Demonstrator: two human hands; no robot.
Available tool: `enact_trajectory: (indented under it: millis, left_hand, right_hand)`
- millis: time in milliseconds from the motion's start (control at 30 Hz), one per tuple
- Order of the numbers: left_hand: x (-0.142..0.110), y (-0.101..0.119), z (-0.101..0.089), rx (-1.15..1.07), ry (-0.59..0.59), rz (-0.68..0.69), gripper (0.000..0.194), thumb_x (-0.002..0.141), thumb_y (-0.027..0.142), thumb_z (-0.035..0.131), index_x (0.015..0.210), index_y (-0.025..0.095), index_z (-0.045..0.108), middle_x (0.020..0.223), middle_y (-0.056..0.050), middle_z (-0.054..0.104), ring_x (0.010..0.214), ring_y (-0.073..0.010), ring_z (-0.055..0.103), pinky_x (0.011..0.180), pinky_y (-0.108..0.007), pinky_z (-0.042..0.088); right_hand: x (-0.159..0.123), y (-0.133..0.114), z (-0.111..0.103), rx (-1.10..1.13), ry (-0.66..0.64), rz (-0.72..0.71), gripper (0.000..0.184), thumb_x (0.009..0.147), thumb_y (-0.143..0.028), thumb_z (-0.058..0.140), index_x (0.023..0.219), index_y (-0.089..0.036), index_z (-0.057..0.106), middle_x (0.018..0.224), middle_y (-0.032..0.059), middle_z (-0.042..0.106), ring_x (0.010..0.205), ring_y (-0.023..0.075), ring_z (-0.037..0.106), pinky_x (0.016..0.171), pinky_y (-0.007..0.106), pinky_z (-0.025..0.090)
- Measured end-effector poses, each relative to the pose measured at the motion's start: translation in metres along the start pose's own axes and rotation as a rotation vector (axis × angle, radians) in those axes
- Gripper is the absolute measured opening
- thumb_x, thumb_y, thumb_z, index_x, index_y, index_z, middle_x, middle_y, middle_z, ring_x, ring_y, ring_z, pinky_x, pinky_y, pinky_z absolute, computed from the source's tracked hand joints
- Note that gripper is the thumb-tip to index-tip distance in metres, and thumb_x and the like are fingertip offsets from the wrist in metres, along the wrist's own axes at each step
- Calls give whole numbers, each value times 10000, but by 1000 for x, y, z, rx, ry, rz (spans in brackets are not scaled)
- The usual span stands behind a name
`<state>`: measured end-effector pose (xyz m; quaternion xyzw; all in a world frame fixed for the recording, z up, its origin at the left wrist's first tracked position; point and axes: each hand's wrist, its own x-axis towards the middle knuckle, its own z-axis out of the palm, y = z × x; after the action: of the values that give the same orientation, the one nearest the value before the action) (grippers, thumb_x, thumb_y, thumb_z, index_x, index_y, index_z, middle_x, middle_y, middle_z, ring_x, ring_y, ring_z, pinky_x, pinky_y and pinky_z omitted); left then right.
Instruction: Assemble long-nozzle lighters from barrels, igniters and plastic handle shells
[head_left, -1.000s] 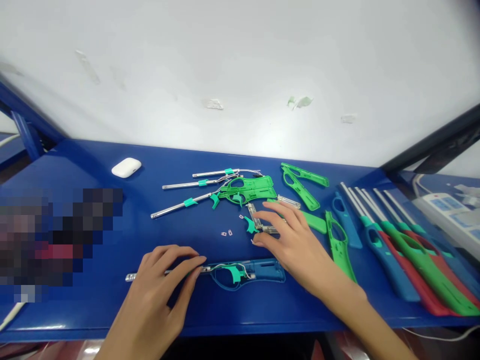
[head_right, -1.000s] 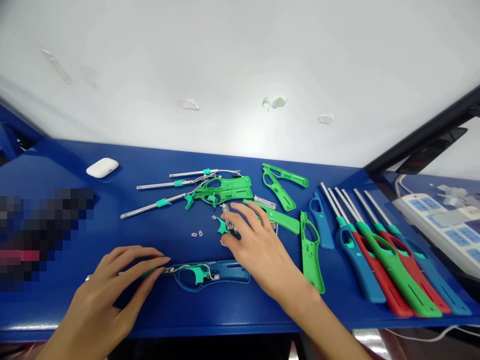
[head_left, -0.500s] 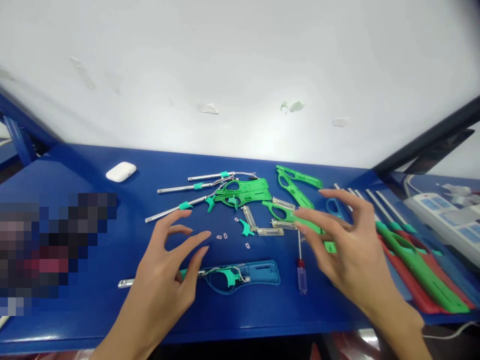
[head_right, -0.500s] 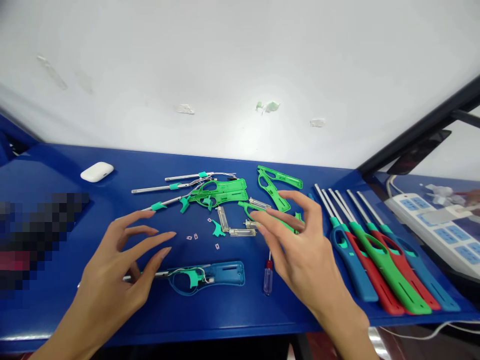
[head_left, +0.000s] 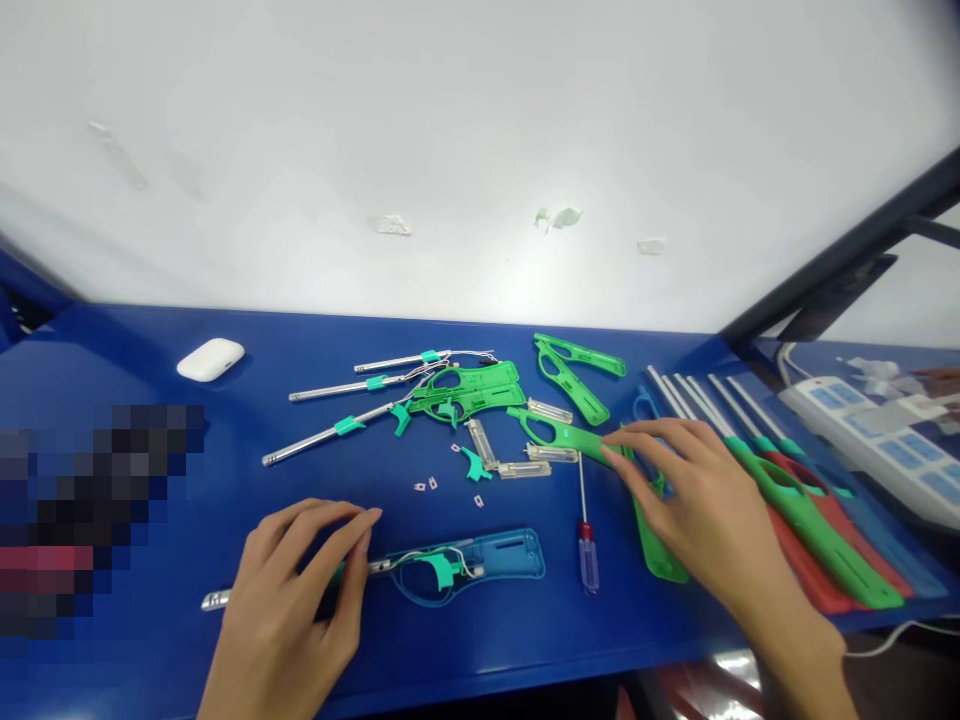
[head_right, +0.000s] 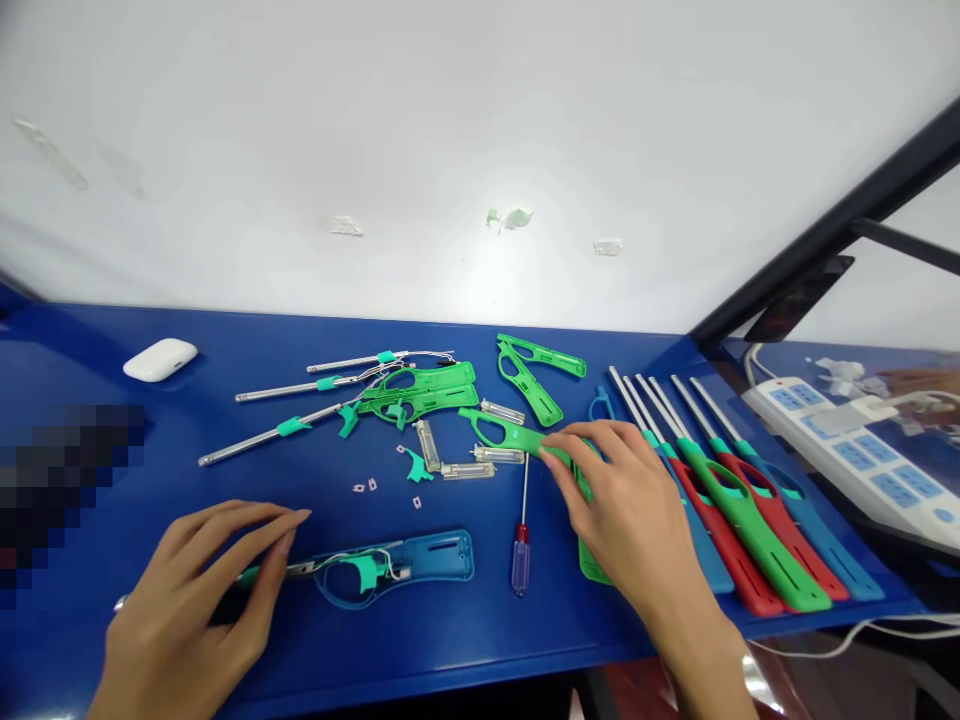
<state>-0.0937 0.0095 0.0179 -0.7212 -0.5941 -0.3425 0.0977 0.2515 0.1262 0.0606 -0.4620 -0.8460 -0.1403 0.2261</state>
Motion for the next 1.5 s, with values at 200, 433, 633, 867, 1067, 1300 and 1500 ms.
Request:
enact_trajectory:
  millis: [200,433,633,867,1067,1300,1500]
  left_hand:
    - [-2,-1,0,8,-7,26,211,1004,125,593,1179,214,671,1064,-67,665,1045,-237,581,922,-411,470]
    - [-1,-2,2,8,-5,35,203,1013,139,579,1183,211,663,1070,-69,661,1024,-230,592,915,-408,445]
    - [-2,-2,2,36,24,19,194,1012,181,583,1183,236,658,1054,-57,669,964,-230,625,930,-440,445]
    - [-2,2,-2,42,-8,-60,225,1002,225,572,1209,278,644,1072,-67,666,983,-265,628,1008,-531,409]
    - [-1,4,-7,56,0,-109,186,990,253,578,1142,310,668,1073,-62,684,942,-288,632,851,-506,360]
    - [4,6,-3,30,15,-117,199,1001,195,592,1150,294,677,1065,-49,673,936,-244,606,832,-451,386]
    - [31,-2,8,-62,-74,-113,171,1020,275,596,1146,306,707,1056,-6,702,978,-205,628,836,-350,505]
  right_hand:
    - [-7,9,4,-25,-21,67,234,1059,-394,549,1058,-251,734,967,49,782,989,314,666,882,494,490]
    - [-27,31,-4,-70,55,203,347,1058,-477,495,987,-245,742,908,82,782,952,322,680,924,530,504]
    - [-40,48,-10,-120,78,296,375,1035,-514,486,939,-256,741,907,104,775,920,359,678,879,561,502]
    - [-49,53,-13,-104,105,388,323,1020,-531,526,916,-293,718,814,97,742,882,365,691,768,512,500]
    - [-48,50,-11,-73,125,429,399,1019,-578,512,918,-256,727,836,95,733,897,351,705,764,495,520]
    - [-30,27,-2,-23,203,320,253,1021,-421,600,940,-226,739,896,101,756,964,334,702,889,519,540]
    - [-8,-3,9,118,209,74,53,996,-238,655,1000,-238,707,881,40,784,1003,302,695,1017,584,504]
